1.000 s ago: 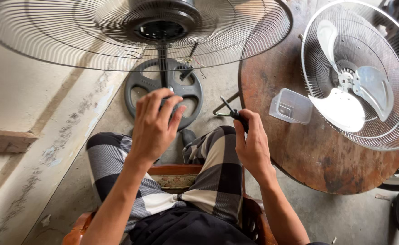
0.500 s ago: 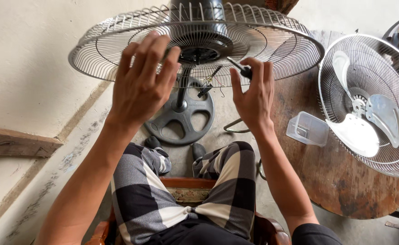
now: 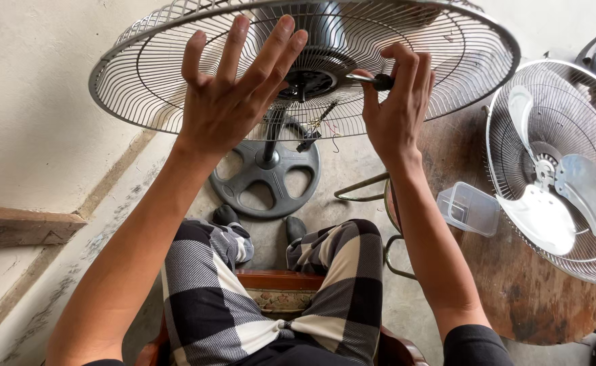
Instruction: The person removes the front wire cage of a standing electric fan, then detaches the fan blades from the motor shaft. The removed parts are placed on a nearby wooden table. A screwdriver is used to loosen the central retaining nut.
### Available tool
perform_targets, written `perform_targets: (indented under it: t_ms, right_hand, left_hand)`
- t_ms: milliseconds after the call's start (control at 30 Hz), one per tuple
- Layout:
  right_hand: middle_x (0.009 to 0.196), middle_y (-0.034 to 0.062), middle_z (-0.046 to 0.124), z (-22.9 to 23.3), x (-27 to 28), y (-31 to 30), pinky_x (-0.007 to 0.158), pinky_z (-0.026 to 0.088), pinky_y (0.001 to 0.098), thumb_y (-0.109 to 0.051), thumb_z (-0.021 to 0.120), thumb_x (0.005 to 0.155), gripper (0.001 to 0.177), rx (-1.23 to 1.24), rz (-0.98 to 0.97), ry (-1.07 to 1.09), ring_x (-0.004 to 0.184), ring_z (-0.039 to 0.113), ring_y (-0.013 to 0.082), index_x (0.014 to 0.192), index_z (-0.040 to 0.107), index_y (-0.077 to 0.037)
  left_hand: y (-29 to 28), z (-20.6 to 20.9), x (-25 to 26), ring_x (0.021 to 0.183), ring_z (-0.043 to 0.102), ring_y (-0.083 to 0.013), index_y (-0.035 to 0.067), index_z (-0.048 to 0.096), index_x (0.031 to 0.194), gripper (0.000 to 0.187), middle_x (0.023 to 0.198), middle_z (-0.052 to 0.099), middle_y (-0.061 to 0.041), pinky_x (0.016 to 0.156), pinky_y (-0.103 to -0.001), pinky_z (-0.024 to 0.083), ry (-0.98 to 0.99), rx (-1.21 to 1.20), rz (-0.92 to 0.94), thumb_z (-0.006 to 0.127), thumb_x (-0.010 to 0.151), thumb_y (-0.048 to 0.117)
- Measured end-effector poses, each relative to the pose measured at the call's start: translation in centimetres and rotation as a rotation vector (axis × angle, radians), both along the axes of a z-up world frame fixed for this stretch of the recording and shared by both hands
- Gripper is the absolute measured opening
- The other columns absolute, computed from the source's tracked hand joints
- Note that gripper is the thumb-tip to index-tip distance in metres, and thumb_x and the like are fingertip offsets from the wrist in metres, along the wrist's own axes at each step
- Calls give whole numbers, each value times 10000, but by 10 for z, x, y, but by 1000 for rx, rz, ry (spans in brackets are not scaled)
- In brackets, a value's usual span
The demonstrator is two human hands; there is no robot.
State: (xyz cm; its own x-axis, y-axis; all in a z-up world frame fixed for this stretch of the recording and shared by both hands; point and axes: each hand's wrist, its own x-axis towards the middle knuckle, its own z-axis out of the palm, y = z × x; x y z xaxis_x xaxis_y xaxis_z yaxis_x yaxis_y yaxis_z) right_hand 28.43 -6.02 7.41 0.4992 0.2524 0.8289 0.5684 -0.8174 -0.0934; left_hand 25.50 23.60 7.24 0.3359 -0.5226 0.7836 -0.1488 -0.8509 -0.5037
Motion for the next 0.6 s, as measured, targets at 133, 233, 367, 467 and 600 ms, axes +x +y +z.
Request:
perform_targets:
  t_ms: [133, 233, 367, 467, 600]
  right_hand:
    - [1071, 50, 463, 3, 7, -1, 867, 398, 370, -88, 841, 1008, 486, 5, 21, 27, 919, 457, 171, 1332, 480, -92]
    - [1003, 41, 425, 0, 11, 3, 842, 401, 363, -96, 829, 1027, 472, 66, 13, 62, 894, 431, 178, 1351, 486, -103]
    - [927, 24, 404, -10, 11, 11, 791, 403, 349, -117, 829, 1040, 491, 152, 5, 67, 858, 426, 165, 1374, 470, -114]
    - [959, 24, 478, -14, 15, 17, 694, 420, 303, -94, 785, 1034, 511, 236, 21, 94, 808, 440, 132, 1412, 442, -122]
    - [801, 9, 486, -12, 2, 32, 606, 387, 301, -119, 744, 1103, 463, 383, -54, 232, 713, 484, 94, 1450, 442, -173]
  left_hand:
    - [-4, 0, 7, 1624, -13, -276, 242, 231, 1663, 670, 1710, 86, 7, 1295, -505, -28, -72, 9, 76, 545, 1092, 397]
    - [-8, -2, 16, 1622, 3, -285, 234, 239, 1660, 669, 1703, 103, 4, 1298, -496, -6, -98, 18, 94, 569, 1081, 291]
    - [-15, -8, 25, 1606, 48, -276, 260, 260, 1643, 793, 1674, 207, 28, 1280, -485, 78, -102, 1, 102, 660, 1005, 10]
    - [-24, -15, 25, 1568, 93, -252, 252, 283, 1650, 769, 1618, 301, 31, 1242, -460, 145, -39, -77, 22, 661, 1025, 12]
    - [-37, -20, 23, 1469, 245, -229, 271, 313, 1663, 716, 1530, 360, 63, 1174, -435, 220, -23, -202, -39, 719, 1086, 151]
